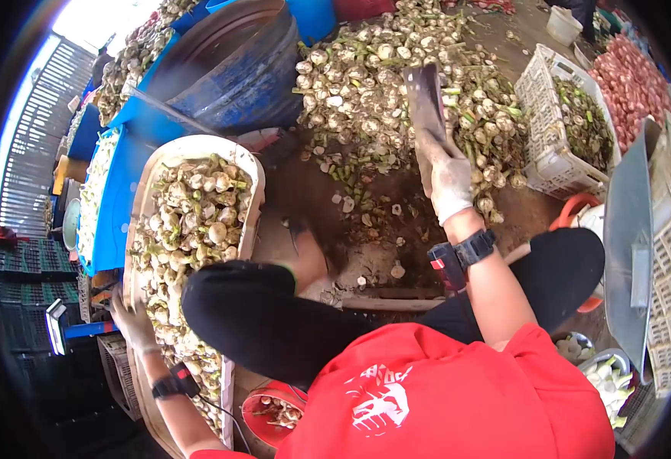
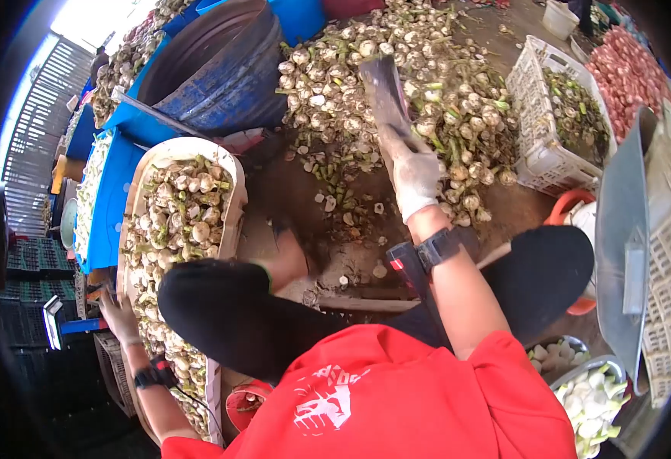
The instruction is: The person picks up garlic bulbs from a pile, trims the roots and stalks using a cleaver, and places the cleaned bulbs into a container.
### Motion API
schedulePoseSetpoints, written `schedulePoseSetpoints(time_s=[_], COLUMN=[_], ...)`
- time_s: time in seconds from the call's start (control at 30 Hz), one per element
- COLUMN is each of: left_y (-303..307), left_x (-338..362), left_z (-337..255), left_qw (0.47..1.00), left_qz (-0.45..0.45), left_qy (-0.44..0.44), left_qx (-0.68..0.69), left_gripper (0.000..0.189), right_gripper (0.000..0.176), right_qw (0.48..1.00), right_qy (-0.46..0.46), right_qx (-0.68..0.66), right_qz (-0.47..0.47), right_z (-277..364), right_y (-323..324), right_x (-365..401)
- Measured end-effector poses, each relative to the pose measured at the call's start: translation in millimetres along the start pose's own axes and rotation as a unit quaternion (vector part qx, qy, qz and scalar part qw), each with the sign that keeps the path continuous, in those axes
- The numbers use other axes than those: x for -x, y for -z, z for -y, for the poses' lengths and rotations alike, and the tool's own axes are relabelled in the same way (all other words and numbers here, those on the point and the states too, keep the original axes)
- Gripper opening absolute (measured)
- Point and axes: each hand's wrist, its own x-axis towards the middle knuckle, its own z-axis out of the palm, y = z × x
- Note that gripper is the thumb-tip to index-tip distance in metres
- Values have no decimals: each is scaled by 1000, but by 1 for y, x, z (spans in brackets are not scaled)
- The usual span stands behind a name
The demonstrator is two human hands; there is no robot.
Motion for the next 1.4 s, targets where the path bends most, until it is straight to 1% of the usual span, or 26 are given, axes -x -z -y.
schedulePoseSetpoints(time_s=[0.03,0.07,0.1,0.17,0.2,0.23,0.27,0.3,0.33,0.4,0.47,0.5,0.57,0.6,0.67,0.7,0.77,0.9,0.93,1.0,1.1,1.2,1.27,1.3,1.37,1.4], left_y=[4,-8,-15,-41,-43,-68,-121,-175,-236,-322,-395,-418,-461,-477,-505,-479,-478,-417,-398,-363,-401,-390,-369,-357,-335,-329], left_x=[-27,-54,-74,-95,-92,-94,-90,-82,-66,-24,0,4,4,5,23,32,78,162,158,141,125,142,164,164,159,160], left_z=[-40,-72,-122,-225,-287,-334,-366,-394,-415,-448,-448,-444,-429,-423,-415,-434,-449,-466,-478,-498,-543,-557,-529,-518,-492,-469], left_qw=[995,972,930,864,829,823,762,825,813,854,884,879,941,938,938,937,920,839,838,779,822,864,800,799,665,730], left_qz=[19,78,125,228,321,375,392,360,416,410,406,418,319,330,298,271,217,339,338,410,315,255,352,353,489,484], left_qy=[-61,-53,-121,-208,-181,-227,-280,-309,-273,-272,-219,-219,-60,-59,-49,-42,-142,-317,-317,-372,-326,-272,-429,-432,-411,-357], left_qx=[82,213,323,398,420,362,433,306,303,169,80,76,91,85,171,215,295,285,287,296,345,340,229,225,387,323], left_gripper=[53,51,48,45,47,49,49,54,67,77,81,81,79,79,76,73,72,68,68,66,58,56,59,59,50,50], right_gripper=[28,30,31,32,32,31,31,31,32,33,32,28,28,27,28,28,28,27,27,27,28,27,27,27,26,26], right_qw=[999,999,995,983,976,972,967,964,944,910,851,850,824,800,803,813,801,803,803,814,824,803,806,807,803,797], right_qy=[10,-9,-40,-97,-125,-132,-139,-144,-145,-150,-161,-155,-162,-161,-163,-153,-161,-165,-163,-119,-138,-106,-83,-65,-68,-67], right_qx=[44,53,84,117,118,94,72,75,166,266,400,411,466,515,510,498,518,518,518,496,478,538,542,546,551,561], right_qz=[-6,-4,-33,-98,-137,-168,-200,-211,-245,-282,-299,-290,-279,-263,-259,-259,-253,-246,-247,-277,-271,-234,-225,-217,-217,-215], right_z=[-18,-42,-64,-113,-141,-175,-200,-210,-218,-225,-223,-233,-229,-230,-241,-246,-250,-241,-243,-249,-232,-230,-233,-235,-235,-234], right_y=[7,18,30,56,71,90,105,111,117,128,134,143,141,140,142,141,138,135,138,144,131,132,138,140,141,143], right_x=[-7,-13,-13,-8,-4,0,5,12,17,19,20,21,19,18,19,18,16,12,11,15,-2,-10,-14,-12,-14,-15])
